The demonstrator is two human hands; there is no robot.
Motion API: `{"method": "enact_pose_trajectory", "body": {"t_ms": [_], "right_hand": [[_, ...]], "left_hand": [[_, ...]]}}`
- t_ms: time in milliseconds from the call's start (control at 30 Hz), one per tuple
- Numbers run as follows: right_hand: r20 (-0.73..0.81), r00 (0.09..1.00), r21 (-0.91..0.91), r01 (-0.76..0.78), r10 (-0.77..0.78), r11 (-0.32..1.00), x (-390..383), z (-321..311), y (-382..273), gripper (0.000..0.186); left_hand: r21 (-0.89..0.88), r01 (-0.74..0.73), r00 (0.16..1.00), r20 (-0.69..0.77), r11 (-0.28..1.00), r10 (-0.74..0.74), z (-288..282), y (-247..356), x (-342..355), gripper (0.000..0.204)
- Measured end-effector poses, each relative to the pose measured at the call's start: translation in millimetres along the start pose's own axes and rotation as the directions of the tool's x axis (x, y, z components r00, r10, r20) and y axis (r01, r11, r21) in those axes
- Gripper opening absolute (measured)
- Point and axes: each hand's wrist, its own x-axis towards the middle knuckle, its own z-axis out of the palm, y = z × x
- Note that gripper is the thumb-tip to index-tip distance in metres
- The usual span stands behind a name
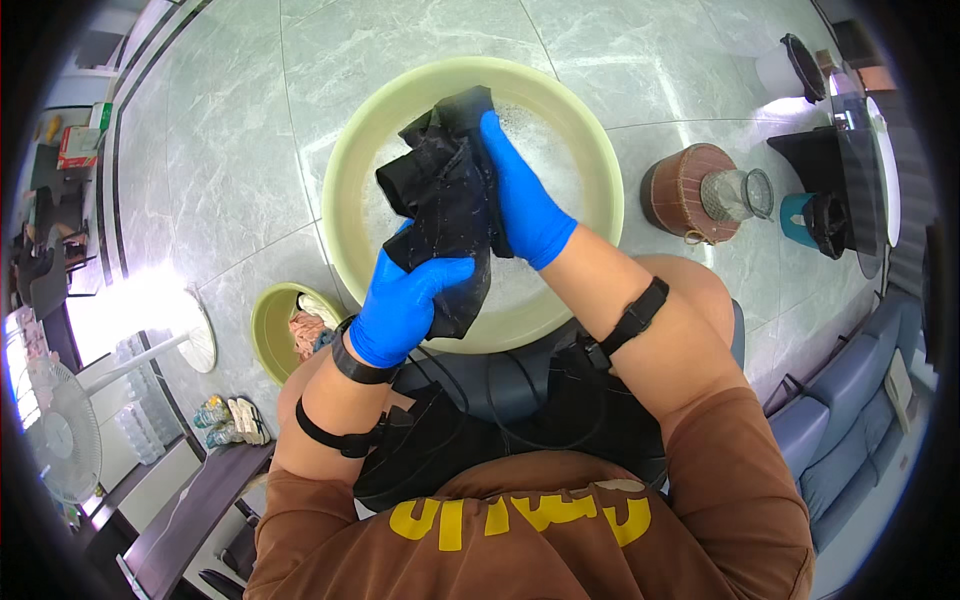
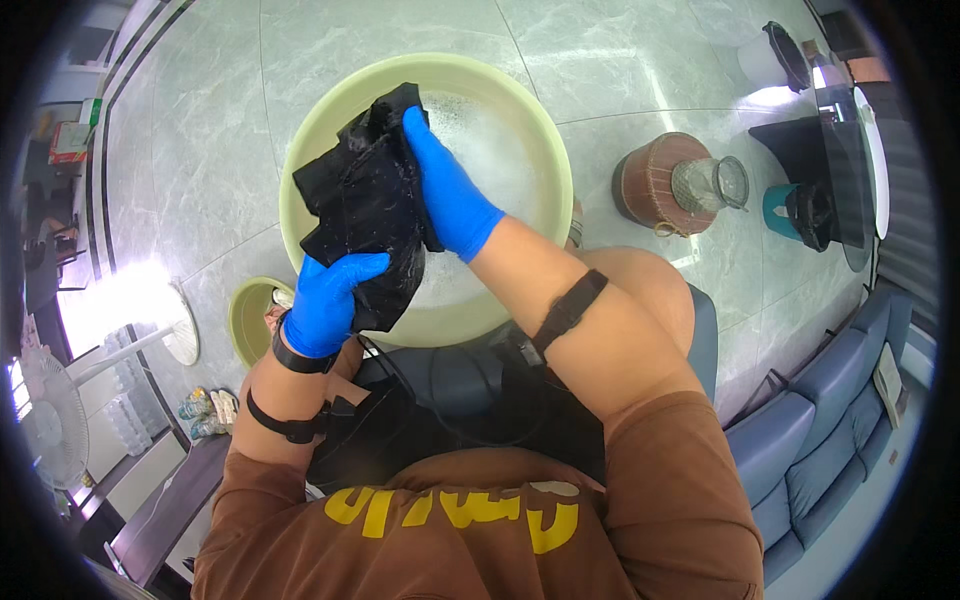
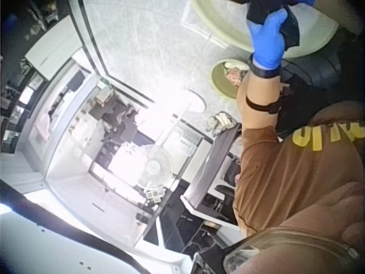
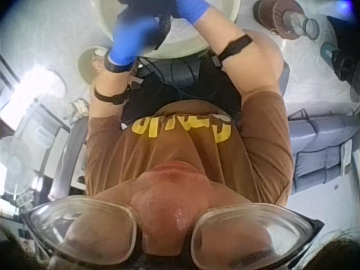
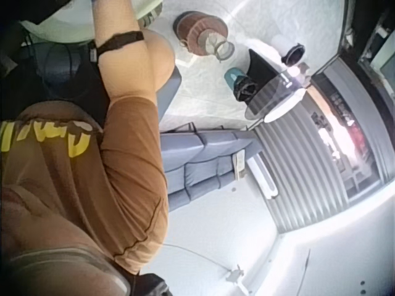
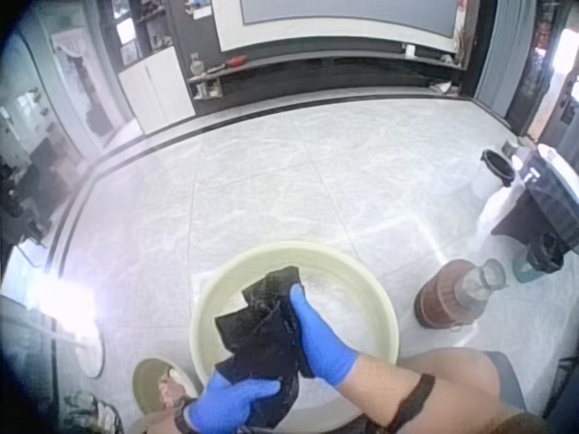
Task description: Hand washing black shorts in a basin with soap and water.
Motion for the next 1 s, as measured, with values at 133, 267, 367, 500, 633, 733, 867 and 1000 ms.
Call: {"method": "enact_pose_trajectory", "body": {"t_ms": [133,267,367,500,633,733,867,1000], "right_hand": [[-0.039,0.977,-0.22,0.198,-0.211,0.955,-6.0,3.0,20.5,0.062],[0.126,0.765,-0.762,0.482,-0.631,0.432,-6.4,3.5,72.5,0.057],[-0.081,0.872,-0.49,0.386,-0.482,0.781,5.2,-11.7,44.8,0.055],[-0.01,1.0,0.031,-0.02,0.02,0.999,-2.8,-0.7,-23.0,0.064],[-0.04,0.998,0.039,-0.042,0.044,0.998,-2.1,16.6,-35.5,0.055],[-0.139,0.987,-0.042,-0.083,0.076,0.996,-7.5,18.2,-51.2,0.043],[0.087,0.996,0.068,-0.018,0.012,0.998,-13.2,14.1,-60.3,0.041],[-0.016,0.996,0.029,0.089,-0.089,0.996,-22.2,33.2,-37.7,0.047]], "left_hand": [[-0.285,0.103,0.994,0.049,0.953,-0.093,-11.5,26.6,25.1,0.047],[-0.173,-0.03,0.991,-0.13,0.984,0.007,-39.8,-18.4,47.3,0.043],[-0.14,-0.021,0.999,-0.047,0.99,0.015,-8.6,-10.8,31.7,0.047],[-0.159,0.055,0.998,0.042,0.986,-0.049,-12.6,17.0,8.4,0.056],[-0.556,0.17,0.982,0.026,0.814,-0.188,-61.4,43.7,6.2,0.062],[-0.529,0.044,0.995,-0.057,0.847,-0.087,-94.4,60.7,11.6,0.06],[-0.427,0.012,0.983,-0.16,0.904,-0.089,-113.9,65.3,19.6,0.051],[-0.238,-0.107,0.975,-0.217,0.965,0.054,-78.9,49.5,31.0,0.044]]}}
